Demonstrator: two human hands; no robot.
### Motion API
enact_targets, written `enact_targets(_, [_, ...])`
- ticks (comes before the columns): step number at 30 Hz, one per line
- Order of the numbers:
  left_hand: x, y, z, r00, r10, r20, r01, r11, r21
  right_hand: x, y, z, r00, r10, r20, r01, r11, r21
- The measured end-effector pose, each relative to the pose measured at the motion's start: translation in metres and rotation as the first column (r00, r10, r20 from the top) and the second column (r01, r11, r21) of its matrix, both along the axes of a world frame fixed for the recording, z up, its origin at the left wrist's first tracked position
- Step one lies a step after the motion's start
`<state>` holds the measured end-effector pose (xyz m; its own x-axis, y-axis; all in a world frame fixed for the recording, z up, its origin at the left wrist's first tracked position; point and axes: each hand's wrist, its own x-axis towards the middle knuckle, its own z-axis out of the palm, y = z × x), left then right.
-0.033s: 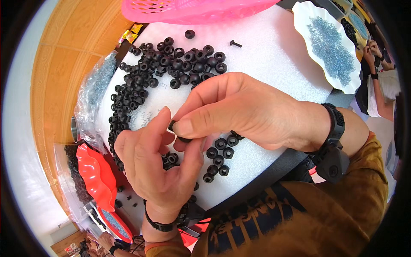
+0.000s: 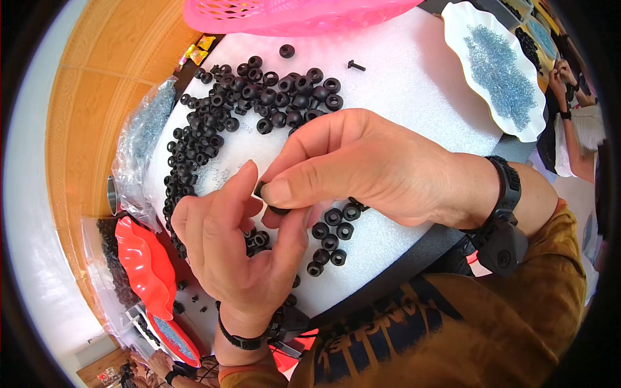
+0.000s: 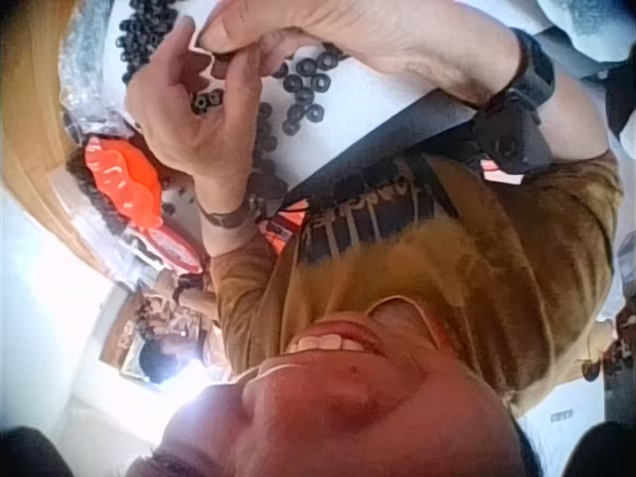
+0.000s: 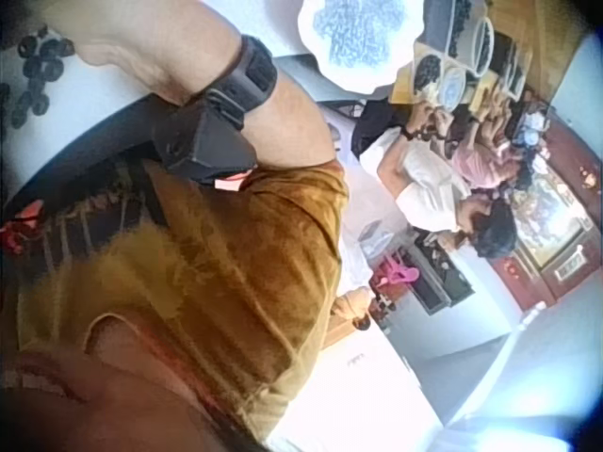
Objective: Assembling small black plastic components by hand on a padded work surface.
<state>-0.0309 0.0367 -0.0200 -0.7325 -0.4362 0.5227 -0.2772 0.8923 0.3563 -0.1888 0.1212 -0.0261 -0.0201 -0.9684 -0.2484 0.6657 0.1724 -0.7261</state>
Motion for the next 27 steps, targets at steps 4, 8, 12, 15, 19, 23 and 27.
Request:
enact_targets(4, [-0.003, -0.008, 0.003, 0.995, -0.037, 0.095, 0.054, 0.981, -0.186, 0.0, -0.001, -0.003, 1.0, 0.021, -0.015, -0.021, 1.0, 0.012])
enact_targets(8, [-0.002, -0.008, 0.004, 0.985, -0.055, 0.162, 0.107, 0.937, -0.331, 0.008, -0.001, -0.008, 0.998, -0.042, -0.049, 0.04, 0.998, -0.044])
enact_targets(12, [0.003, -0.01, 0.005, 0.984, -0.058, 0.167, 0.116, 0.926, -0.361, 0.007, 0.001, -0.003, 0.986, 0.0, -0.168, -0.007, 0.999, -0.038])
enact_targets(15, [0.004, -0.01, 0.007, 0.99, -0.062, 0.13, 0.106, 0.925, -0.366, 0.007, 0.002, 0.0, 0.993, 0.019, -0.117, -0.026, 0.998, -0.058])
enact_targets(19, [0.004, -0.009, 0.008, 0.986, -0.039, 0.162, 0.085, 0.953, -0.292, 0.003, 0.003, -0.002, 0.995, 0.051, -0.083, -0.057, 0.996, -0.071])
enact_targets(23, [0.007, -0.009, 0.012, 0.988, 0.0, 0.156, 0.044, 0.959, -0.28, 0.001, 0.002, -0.001, 0.986, 0.143, -0.088, -0.148, 0.988, -0.052])
enact_targets(27, [0.007, -0.007, 0.015, 0.986, -0.007, 0.168, 0.049, 0.967, -0.251, 0.003, 0.001, -0.005, 0.963, 0.266, -0.048, -0.268, 0.962, -0.057])
